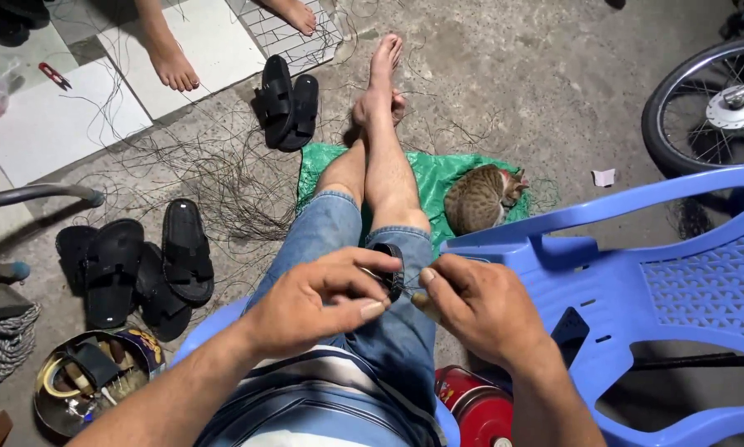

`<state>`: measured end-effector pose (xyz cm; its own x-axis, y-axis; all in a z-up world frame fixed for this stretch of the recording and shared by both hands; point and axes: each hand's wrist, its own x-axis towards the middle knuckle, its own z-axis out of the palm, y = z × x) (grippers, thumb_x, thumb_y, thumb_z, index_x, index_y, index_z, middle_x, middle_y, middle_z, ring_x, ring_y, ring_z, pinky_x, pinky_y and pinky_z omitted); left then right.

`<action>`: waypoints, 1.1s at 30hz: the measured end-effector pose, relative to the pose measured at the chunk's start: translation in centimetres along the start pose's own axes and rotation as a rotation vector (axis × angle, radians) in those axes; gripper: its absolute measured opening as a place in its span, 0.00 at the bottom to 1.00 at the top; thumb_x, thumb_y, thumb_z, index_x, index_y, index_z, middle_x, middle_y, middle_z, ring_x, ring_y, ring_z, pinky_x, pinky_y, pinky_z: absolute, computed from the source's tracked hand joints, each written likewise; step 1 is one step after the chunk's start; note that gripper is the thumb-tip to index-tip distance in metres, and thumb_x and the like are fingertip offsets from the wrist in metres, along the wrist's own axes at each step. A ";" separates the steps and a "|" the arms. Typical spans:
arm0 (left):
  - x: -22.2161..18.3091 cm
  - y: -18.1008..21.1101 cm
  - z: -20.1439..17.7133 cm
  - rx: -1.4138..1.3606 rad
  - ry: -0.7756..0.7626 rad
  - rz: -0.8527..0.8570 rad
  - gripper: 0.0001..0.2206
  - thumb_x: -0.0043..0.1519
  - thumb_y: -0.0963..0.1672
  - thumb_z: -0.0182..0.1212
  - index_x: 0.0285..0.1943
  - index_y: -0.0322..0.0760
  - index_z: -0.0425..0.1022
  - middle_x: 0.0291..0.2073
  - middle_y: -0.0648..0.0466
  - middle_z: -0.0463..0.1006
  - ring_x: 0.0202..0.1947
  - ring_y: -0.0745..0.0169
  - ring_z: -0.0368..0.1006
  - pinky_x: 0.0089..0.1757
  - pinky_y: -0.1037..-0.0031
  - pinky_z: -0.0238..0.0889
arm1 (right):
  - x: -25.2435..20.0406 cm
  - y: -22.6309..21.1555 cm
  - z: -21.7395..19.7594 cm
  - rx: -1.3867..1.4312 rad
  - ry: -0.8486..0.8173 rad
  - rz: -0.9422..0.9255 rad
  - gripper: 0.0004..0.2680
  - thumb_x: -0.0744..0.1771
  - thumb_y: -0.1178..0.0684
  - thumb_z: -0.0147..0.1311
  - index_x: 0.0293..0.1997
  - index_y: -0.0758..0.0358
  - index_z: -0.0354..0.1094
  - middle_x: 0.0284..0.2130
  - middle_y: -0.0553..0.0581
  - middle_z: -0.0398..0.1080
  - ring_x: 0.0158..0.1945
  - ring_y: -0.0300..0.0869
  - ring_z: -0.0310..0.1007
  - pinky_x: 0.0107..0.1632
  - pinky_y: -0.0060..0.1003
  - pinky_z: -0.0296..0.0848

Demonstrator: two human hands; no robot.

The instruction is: The person repairs a black sandal by hand. The person uses a needle and thread to stitch the upper strap of the sandal to the sole, repeatedly pulling the thread through the material and tightening it.

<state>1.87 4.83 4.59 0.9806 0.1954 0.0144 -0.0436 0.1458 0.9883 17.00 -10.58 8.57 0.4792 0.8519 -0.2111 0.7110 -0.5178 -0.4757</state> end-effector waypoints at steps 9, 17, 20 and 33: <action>2.5 -4.6 0.5 0.802 0.054 -0.276 0.10 0.56 0.45 0.51 0.47 0.50 0.64 0.41 0.58 0.76 0.40 0.52 0.71 0.38 0.58 0.62 | -0.8 0.6 3.9 -0.453 -0.223 -0.029 0.11 0.62 0.49 0.48 0.47 0.50 0.60 0.34 0.51 0.64 0.32 0.51 0.70 0.23 0.52 0.70; 3.6 -5.9 2.2 0.750 -0.043 -0.391 0.11 0.55 0.45 0.51 0.45 0.48 0.58 0.32 0.62 0.77 0.35 0.54 0.73 0.36 0.60 0.63 | -2.1 2.5 5.1 -0.332 -0.176 -0.035 0.14 0.63 0.56 0.40 0.55 0.56 0.56 0.41 0.55 0.61 0.39 0.51 0.65 0.24 0.50 0.71; 3.8 -4.7 2.6 0.687 -0.120 -0.363 0.11 0.54 0.44 0.49 0.45 0.48 0.59 0.29 0.61 0.76 0.33 0.55 0.73 0.35 0.62 0.62 | -2.4 2.9 5.4 -0.270 -0.113 -0.077 0.13 0.64 0.55 0.42 0.54 0.57 0.56 0.37 0.56 0.61 0.35 0.51 0.65 0.22 0.48 0.69; 3.1 -3.5 -2.3 0.798 -0.308 -0.232 0.25 0.55 0.46 0.52 0.63 0.59 0.56 0.55 0.56 0.68 0.50 0.53 0.67 0.47 0.67 0.57 | -7.3 13.3 -8.5 -0.284 0.452 0.138 0.15 0.64 0.67 0.38 0.54 0.69 0.64 0.37 0.67 0.63 0.40 0.54 0.60 0.47 0.44 0.59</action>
<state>4.67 7.17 0.82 0.9611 -0.0412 -0.2730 0.1964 -0.5929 0.7810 27.36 -24.30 11.07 0.7064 0.6889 0.1625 0.7070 -0.6760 -0.2077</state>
